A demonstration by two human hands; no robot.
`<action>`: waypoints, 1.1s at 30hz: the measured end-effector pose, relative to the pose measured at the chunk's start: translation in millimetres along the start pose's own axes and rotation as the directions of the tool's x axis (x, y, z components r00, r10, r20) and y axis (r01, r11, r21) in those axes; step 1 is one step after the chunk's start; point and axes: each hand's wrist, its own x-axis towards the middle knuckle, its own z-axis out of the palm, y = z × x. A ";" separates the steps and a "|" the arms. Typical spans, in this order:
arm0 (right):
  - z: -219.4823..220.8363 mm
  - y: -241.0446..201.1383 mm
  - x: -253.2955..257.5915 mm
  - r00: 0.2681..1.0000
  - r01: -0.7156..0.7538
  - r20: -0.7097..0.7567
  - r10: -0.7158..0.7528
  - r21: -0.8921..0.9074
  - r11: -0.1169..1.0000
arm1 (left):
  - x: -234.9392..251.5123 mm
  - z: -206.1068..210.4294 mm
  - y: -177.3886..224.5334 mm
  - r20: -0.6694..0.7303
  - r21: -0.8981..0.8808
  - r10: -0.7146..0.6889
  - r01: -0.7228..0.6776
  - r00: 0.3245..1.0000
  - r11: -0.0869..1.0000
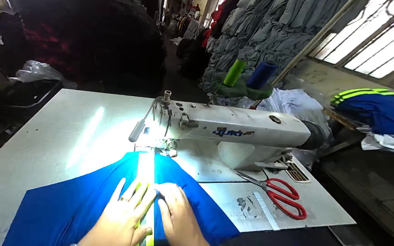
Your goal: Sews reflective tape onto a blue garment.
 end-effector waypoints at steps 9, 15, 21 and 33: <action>-4.7 3.7 -66.7 0.979 0.180 0.117 -0.167 -0.115 0.977 | -45.0 3.5 40.3 0.000 -0.075 -0.017 0.017 1.000 0.997; -10.5 14.0 -58.5 0.966 0.229 0.141 -0.216 -0.080 0.970 | -50.4 3.0 32.0 -0.139 -0.198 0.065 -0.092 0.988 0.976; -13.5 14.3 -60.3 0.956 0.232 0.199 -0.216 -0.061 0.971 | -50.7 7.9 32.8 -0.182 -0.186 0.058 -0.092 0.982 0.978; -9.7 28.5 -5.9 0.953 0.203 0.245 -0.177 -0.086 0.975 | -9.8 -0.2 7.2 -0.046 -0.232 -0.057 0.045 0.997 0.972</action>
